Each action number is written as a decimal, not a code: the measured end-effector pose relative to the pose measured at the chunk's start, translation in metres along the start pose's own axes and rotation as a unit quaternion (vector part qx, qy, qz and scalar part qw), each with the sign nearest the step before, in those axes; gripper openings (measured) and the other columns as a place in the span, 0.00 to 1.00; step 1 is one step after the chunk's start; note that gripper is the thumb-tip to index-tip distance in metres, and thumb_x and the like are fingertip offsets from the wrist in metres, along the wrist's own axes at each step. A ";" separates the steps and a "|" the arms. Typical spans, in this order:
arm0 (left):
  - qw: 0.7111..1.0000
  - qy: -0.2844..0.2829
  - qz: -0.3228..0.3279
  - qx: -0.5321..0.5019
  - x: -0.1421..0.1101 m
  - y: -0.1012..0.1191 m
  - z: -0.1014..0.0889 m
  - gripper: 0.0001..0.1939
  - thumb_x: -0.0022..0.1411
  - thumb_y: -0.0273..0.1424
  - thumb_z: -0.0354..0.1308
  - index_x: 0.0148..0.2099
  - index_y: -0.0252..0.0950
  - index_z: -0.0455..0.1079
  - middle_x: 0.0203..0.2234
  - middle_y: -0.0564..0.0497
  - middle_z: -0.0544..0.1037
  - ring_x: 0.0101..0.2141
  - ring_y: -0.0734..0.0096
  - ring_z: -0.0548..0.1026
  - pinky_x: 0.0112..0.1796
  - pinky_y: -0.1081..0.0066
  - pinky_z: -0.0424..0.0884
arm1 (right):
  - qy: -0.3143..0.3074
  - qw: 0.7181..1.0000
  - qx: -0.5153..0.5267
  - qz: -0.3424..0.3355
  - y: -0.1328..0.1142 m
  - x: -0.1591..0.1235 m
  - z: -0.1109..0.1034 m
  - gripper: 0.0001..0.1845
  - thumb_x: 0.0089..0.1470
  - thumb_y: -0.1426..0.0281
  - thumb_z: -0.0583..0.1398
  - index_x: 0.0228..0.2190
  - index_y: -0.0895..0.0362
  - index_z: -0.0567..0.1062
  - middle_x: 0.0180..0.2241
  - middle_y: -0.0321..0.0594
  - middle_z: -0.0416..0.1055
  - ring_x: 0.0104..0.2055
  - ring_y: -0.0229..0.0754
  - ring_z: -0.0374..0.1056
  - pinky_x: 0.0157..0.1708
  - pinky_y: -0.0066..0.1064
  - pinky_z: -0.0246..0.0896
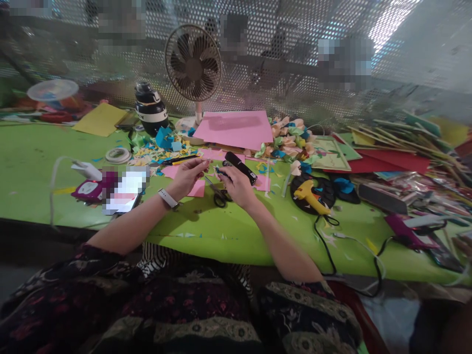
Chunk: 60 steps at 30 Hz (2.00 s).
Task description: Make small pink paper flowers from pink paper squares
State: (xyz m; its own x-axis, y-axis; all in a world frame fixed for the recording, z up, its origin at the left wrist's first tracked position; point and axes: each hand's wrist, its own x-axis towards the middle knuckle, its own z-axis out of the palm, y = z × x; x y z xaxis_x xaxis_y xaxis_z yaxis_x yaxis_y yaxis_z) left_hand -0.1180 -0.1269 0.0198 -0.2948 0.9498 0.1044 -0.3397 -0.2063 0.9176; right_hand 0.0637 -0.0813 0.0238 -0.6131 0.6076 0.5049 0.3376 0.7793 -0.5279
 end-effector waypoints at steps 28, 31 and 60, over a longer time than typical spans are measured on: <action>0.992 0.010 -0.064 -0.112 -0.001 0.000 0.002 0.13 0.44 0.36 0.74 0.31 0.36 0.78 0.27 0.52 0.80 0.28 0.78 0.74 0.29 0.76 0.65 | -0.033 0.993 0.066 0.097 -0.003 -0.002 0.002 0.18 0.65 0.61 0.53 0.49 0.55 0.75 0.35 0.40 0.78 0.18 0.36 0.65 0.26 0.34 0.69; 0.992 0.012 -0.065 -0.111 -0.001 0.000 0.002 0.15 0.39 0.33 0.76 0.30 0.36 0.78 0.25 0.54 0.79 0.26 0.80 0.73 0.28 0.77 0.64 | -0.042 0.992 0.065 0.104 -0.006 -0.002 0.001 0.18 0.65 0.61 0.53 0.49 0.56 0.75 0.34 0.41 0.77 0.18 0.36 0.65 0.25 0.33 0.68; 0.998 -0.027 -0.029 -0.045 -0.002 -0.005 0.000 0.16 0.43 0.39 0.76 0.31 0.36 0.78 0.25 0.54 0.78 0.27 0.80 0.72 0.30 0.76 0.65 | -0.001 1.000 0.005 0.004 0.000 -0.001 0.002 0.18 0.66 0.62 0.53 0.48 0.56 0.78 0.49 0.49 0.78 0.51 0.51 0.74 0.55 0.45 0.68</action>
State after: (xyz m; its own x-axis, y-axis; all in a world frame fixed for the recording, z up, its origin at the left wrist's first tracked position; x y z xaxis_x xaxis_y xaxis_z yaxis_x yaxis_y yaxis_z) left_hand -0.1158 -0.1273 0.0151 -0.2242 0.9717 0.0744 -0.4344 -0.1680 0.8849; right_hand 0.0624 -0.0821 0.0217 -0.6127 0.6127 0.4992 0.3343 0.7733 -0.5388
